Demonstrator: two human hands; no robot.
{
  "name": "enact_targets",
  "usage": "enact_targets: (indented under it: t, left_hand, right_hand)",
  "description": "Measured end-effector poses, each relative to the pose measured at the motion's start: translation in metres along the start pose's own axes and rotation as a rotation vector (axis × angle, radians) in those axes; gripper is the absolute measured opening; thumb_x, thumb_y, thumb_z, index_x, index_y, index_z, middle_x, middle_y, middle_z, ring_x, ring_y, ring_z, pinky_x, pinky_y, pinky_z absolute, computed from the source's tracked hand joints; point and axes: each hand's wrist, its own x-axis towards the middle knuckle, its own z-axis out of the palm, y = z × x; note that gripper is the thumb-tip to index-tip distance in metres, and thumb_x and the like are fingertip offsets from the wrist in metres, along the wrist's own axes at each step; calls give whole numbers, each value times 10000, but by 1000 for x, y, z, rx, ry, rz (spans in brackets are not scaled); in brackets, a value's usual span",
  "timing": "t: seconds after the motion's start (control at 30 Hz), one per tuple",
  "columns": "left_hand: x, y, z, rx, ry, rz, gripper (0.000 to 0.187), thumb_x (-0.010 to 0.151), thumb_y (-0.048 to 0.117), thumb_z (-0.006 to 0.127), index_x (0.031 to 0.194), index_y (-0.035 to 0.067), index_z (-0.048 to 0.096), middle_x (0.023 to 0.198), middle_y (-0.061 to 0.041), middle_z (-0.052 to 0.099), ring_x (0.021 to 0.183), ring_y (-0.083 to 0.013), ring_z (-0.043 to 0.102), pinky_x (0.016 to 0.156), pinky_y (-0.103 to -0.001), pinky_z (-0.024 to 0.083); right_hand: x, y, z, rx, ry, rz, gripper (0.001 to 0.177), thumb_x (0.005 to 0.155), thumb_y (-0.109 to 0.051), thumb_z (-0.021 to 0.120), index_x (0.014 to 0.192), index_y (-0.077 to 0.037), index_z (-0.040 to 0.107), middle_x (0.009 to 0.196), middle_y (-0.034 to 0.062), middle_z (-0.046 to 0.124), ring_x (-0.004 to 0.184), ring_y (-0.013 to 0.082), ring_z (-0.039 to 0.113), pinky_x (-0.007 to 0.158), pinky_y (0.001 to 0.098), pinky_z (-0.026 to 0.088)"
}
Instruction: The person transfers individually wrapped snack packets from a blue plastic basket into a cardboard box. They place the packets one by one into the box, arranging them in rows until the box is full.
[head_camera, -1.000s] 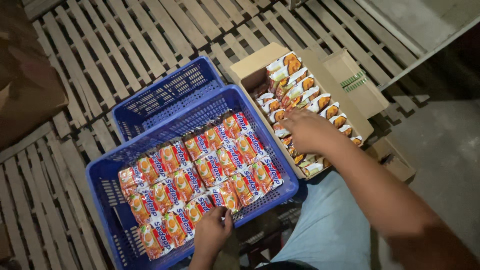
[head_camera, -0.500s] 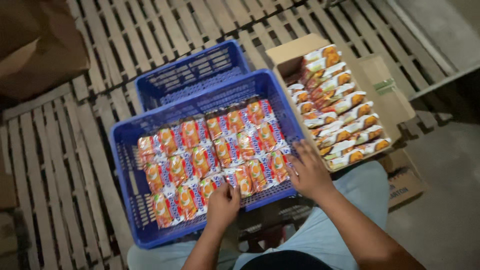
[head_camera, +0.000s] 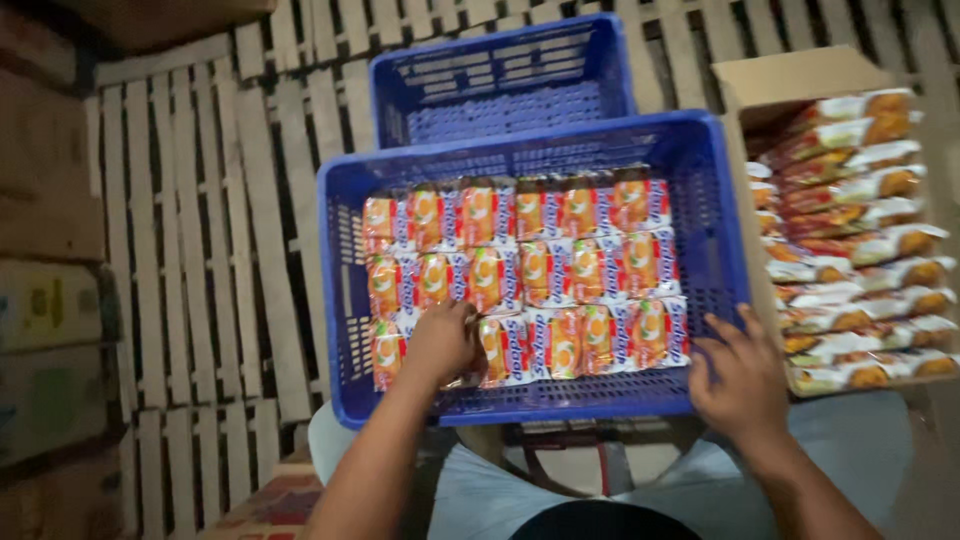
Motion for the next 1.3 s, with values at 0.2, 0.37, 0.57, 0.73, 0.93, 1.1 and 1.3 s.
enact_targets:
  t: [0.2,0.37,0.57,0.73,0.93,1.1,1.3]
  left_hand:
    - [49,-33,-26,17,95,-9,145,927,189,670,1003,66,668,1015,-167,687,1026,-395,618,801,-538,527]
    - [116,4,-67,78,66,-16,538,1019,293,605,1520,102,564,1563,-121,565,1434,-400,480,1189,-595,412]
    - [164,47,-85,219,-165,-78,1050,812,104,672,1733,101,166,1702,-223,330,1598,-429,238,1320,-582,154]
    - [180,40,-59,396,-84,-38,1006,816,139,663,1726,77,239,1543,-257,496,1467,-441,423,1263,-620,279]
    - [165,44,-98,290,-120,-123,497,918,333,627,1362,114,586,1502,-226,501,1462,-426,415,1309,-655,237]
    - [125,57,-122,-223,-251,-188,279,959,96,706,1163,134,519,1070,-126,732,960,-311,725,783,-472,612]
    - [52,77,-126,-483,42,-351,631,867,23,799,1446,200,623,1434,-63,736,1208,-295,743,968,-488,627]
  right_hand:
    - [-9,11,5,-49,-34,11,215,914,-176,696,1068,-124,836,1305,45,811,1518,487,649,1269,549,532]
    - [-20,21,11,-46,-81,35,221,903,-160,700,1078,-149,835,1270,30,816,1539,472,629,1362,523,488]
    - [-19,21,11,-54,-110,48,226,915,-183,665,1060,-145,833,1232,17,820,1557,464,603,1403,508,457]
    - [-14,17,6,-80,-128,19,214,916,-182,657,1041,-155,829,1183,-12,821,1483,461,633,1396,510,452]
    - [-16,16,7,-74,-101,31,228,931,-213,657,1053,-166,844,1194,-37,821,1576,473,584,1372,501,467]
    - [-18,19,12,-101,-45,0,243,912,-209,679,1080,-150,844,1148,-44,826,1545,468,630,1266,514,534]
    - [-14,21,17,-53,26,-23,208,924,-193,711,1066,-136,853,1132,-1,834,1471,457,679,1308,481,524]
